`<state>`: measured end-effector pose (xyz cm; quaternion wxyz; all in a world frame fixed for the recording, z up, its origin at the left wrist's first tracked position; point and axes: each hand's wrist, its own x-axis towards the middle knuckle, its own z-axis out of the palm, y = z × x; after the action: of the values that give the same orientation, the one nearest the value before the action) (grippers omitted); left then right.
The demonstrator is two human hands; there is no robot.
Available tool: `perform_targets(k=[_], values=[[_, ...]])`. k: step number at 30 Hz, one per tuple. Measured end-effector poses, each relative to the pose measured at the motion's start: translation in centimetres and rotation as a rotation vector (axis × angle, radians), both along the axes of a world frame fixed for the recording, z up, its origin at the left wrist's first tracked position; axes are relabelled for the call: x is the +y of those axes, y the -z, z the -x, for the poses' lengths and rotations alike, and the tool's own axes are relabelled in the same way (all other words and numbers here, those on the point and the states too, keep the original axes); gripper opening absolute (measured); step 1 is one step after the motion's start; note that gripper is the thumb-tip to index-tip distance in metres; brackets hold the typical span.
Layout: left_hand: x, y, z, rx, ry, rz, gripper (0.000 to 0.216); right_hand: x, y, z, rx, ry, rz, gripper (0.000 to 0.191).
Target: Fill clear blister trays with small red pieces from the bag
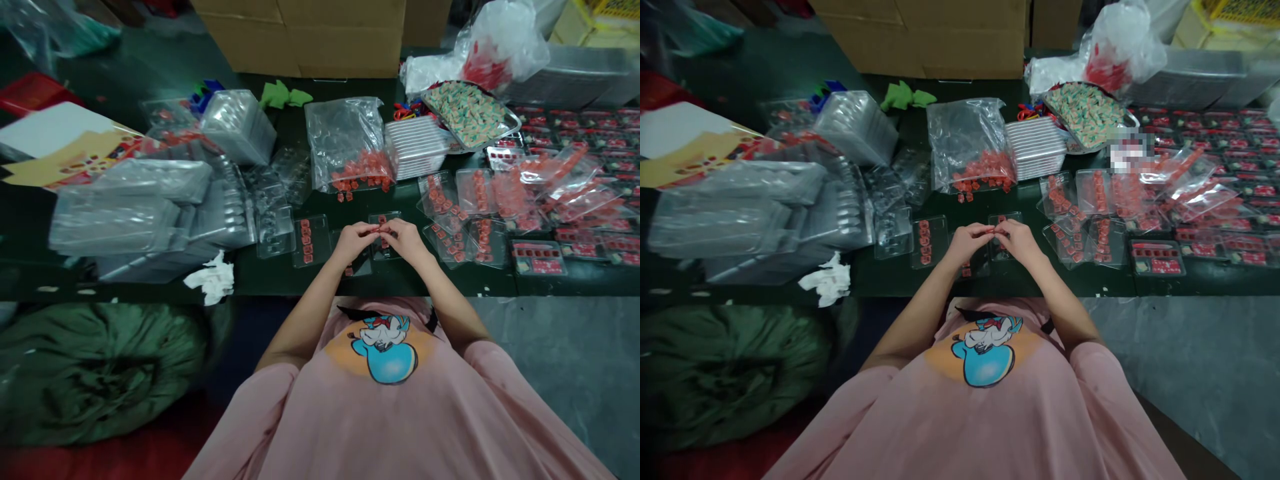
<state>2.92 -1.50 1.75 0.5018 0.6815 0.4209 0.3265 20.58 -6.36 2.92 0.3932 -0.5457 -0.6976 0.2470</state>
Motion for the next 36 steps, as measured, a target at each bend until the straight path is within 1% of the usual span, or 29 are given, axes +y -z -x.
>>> perform_targets(k=[5,8,11,13,16,17,19,21,23,24,26,29,32,34,36], values=[[0.1,-0.1,0.0,0.082,0.011,-0.025,0.030,-0.3,-0.3,0.5,-0.169,0.002,-0.019,0.015],[0.0,-0.4,0.0,0.117,0.033,-0.034,0.029,-0.3,-0.3,0.8,-0.186,0.007,-0.009,0.015],[-0.2,-0.5,-0.1,0.143,0.023,-0.036,0.029,-0.1,-0.1,0.9,-0.080,0.017,0.004,0.015],[-0.3,-0.4,-0.4,0.150,-0.013,-0.035,0.029,0.0,0.3,0.9,0.040,0.045,0.023,0.015],[-0.6,-0.1,-0.8,0.106,-0.068,-0.001,0.030,0.2,1.0,0.9,0.258,0.082,0.108,0.015],[-0.7,0.0,-0.9,0.060,-0.081,0.041,0.029,0.2,1.2,0.9,0.333,0.086,0.139,0.015],[-0.9,0.1,-1.0,-0.076,-0.082,0.199,0.030,0.2,1.4,0.7,0.449,0.087,0.179,0.017],[-0.9,0.0,-1.1,-0.231,-0.058,0.412,0.032,0.1,1.4,0.6,0.498,0.083,0.183,0.018],[-0.9,-0.1,-1.1,-0.341,-0.036,0.572,0.035,0.0,1.3,0.4,0.497,0.072,0.168,0.017],[-0.8,-0.2,-1.1,-0.371,-0.036,0.614,0.037,0.0,1.2,0.3,0.490,0.065,0.157,0.017],[-0.7,-0.3,-1.2,-0.393,-0.048,0.648,0.040,-0.1,1.1,0.3,0.479,0.051,0.143,0.016],[-0.5,-0.2,-1.3,-0.384,-0.059,0.650,0.043,0.0,1.2,0.3,0.482,0.054,0.144,0.016],[-0.4,-0.1,-1.5,-0.350,-0.062,0.595,0.043,0.1,1.4,0.1,0.517,0.052,0.144,0.019],[-0.5,0.1,-1.5,-0.294,-0.064,0.494,0.041,0.0,1.6,-0.4,0.537,0.039,0.148,0.023],[-0.6,0.3,-1.5,-0.200,-0.057,0.351,0.036,-0.1,1.7,-1.2,0.535,0.053,0.158,0.024]])
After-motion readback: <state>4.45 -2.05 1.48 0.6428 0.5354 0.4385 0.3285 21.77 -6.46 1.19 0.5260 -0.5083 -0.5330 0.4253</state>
